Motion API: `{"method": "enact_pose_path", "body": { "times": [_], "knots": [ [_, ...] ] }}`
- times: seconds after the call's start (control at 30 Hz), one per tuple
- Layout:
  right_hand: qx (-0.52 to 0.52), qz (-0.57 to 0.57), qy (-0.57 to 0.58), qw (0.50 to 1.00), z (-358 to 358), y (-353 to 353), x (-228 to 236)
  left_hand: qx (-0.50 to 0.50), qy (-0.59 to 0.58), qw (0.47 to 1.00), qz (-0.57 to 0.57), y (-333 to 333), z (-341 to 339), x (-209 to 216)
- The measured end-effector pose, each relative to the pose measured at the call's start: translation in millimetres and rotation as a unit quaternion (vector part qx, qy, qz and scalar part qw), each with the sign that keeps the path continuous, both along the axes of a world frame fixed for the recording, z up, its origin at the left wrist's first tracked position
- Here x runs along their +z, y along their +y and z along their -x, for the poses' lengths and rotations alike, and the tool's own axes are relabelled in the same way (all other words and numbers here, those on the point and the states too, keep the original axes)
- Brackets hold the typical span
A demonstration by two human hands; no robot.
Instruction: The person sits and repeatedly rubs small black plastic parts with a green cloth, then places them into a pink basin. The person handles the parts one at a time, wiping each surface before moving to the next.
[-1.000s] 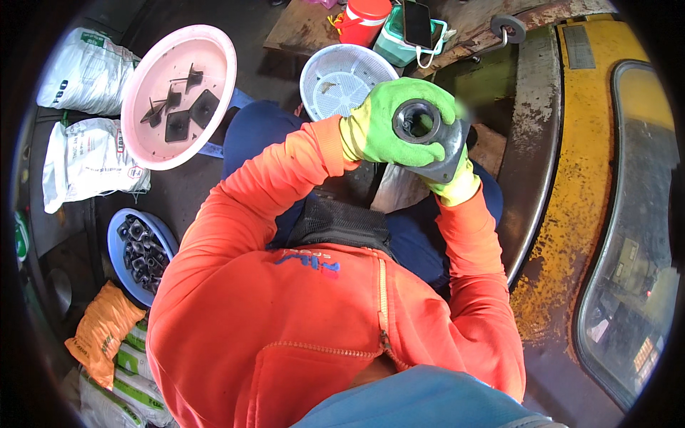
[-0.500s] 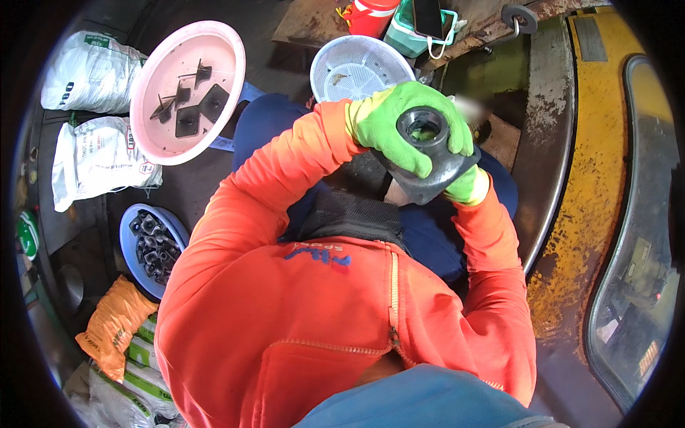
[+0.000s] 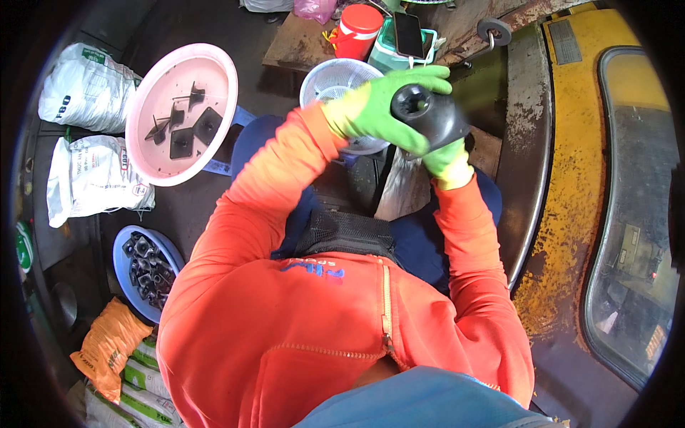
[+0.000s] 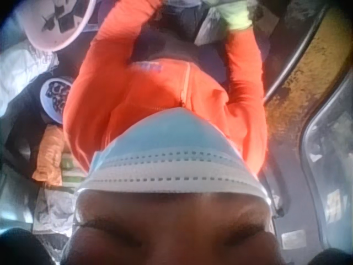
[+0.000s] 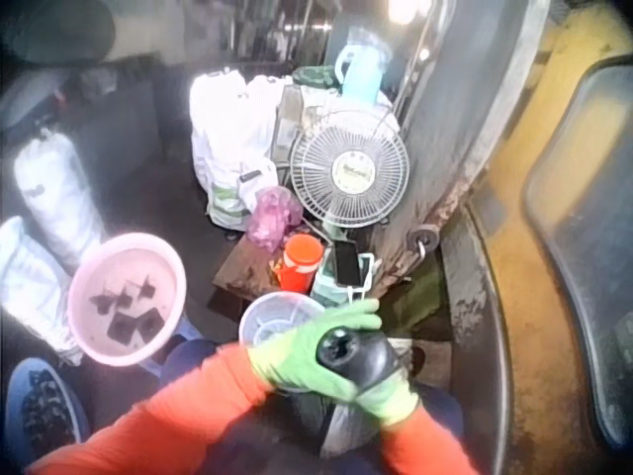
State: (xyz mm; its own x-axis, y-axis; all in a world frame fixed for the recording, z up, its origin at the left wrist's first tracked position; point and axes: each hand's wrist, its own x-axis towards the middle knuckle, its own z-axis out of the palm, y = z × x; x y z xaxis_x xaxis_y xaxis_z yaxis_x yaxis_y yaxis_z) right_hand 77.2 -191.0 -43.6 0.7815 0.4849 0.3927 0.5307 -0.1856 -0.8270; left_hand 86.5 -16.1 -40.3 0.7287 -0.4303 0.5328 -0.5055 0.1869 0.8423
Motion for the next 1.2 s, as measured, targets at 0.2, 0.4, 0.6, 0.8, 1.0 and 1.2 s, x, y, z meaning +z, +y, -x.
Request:
{"method": "enact_pose_path", "body": {
  "times": [0.2,0.4,0.6,0.8,1.0,1.2],
  "knots": [
    [-0.127,0.027,-0.079,0.988,17,11,-4,0.186,0.006,0.977,0.101,-36,29,-22],
    [0.01,0.124,-0.08,0.989,18,-1,10,0.123,-0.048,0.99,0.053,-18,31,-7],
    [0.12,0.144,-0.011,0.982,27,-10,21,-0.004,-0.02,0.998,0.061,-9,31,-6],
    [0.15,0.186,-0.081,0.968,34,-15,17,-0.097,-0.035,0.994,0.047,-6,27,-3],
    [0.225,0.115,0.08,0.964,42,-29,-14,-0.268,0.026,0.96,0.082,-7,24,-3],
    [0.086,0.254,0.033,0.963,47,-20,-14,-0.363,-0.035,0.923,0.121,-11,0,1]
  ]
}}
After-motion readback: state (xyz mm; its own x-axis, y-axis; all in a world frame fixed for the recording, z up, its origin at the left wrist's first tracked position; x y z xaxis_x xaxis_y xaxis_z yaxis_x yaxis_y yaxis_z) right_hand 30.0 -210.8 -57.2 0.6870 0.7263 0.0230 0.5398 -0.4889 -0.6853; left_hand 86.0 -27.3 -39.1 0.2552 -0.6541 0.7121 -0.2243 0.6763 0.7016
